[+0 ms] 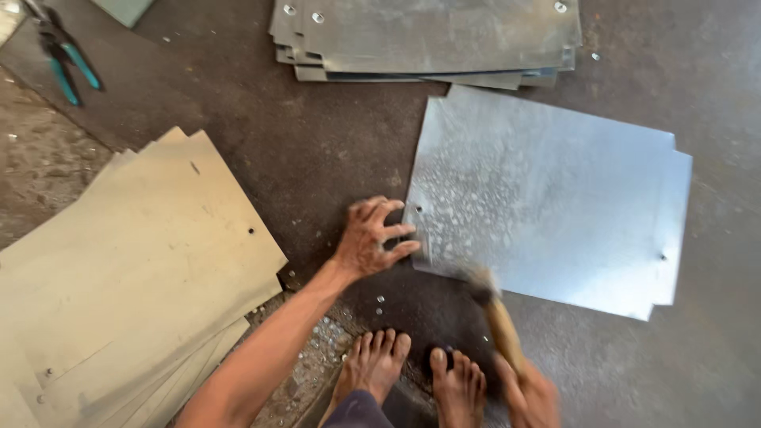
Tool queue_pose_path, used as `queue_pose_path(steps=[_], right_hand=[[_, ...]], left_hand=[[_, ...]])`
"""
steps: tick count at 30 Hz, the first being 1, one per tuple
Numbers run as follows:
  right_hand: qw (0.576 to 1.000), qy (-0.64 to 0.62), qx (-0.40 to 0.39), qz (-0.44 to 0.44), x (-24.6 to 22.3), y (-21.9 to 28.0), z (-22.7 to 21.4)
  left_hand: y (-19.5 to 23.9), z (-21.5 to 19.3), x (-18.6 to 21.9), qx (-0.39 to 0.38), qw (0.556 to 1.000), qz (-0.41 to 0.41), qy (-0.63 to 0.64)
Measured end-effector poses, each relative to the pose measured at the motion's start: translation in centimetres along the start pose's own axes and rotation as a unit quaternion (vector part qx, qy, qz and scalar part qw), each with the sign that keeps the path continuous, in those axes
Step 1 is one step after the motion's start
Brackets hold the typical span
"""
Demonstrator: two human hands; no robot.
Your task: The person uses a hammer and a small metal block to flatten or straighten various metal sheets by hand on the floor, handling the sheets one at a time and moving them from one stack to another.
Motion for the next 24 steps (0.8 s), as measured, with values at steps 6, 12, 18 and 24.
queue_pose_path(steps=[6,12,18,24], right_hand=[[0.991,0.085,0.105,0.020,7.4,1.8,-4.6],[0.973,0.119,0.153,-0.126,-1.2,-8.6,-6.5],[0.935,0.099,0.088,-0.329,-17.7,-12.1,-1.8],[0.895,0.152,-0.192,-0.373,-28.5,-5.9,10.2]], left_hand=[[-6.6,2.5,-0.9,0.024,0.899,-0.425,0.103],[-8.5,1.6,-3.1,0.173,0.903,-0.370,0.135],[4.3,-15.2,-11.3,0.336,0.866,-0.368,0.043],[21.2,-31.3,-13.1,0.310,0.783,-0.473,-0.259]])
Point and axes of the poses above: each hand's wrist, its own y-axis away from the middle knuckle, its own z-axis out of the palm, x = y × z, the point moved 4 cm from there along -y, towards the middle knuckle, and after that the axes turned 6 degrees about x, right-handed, at the moved point
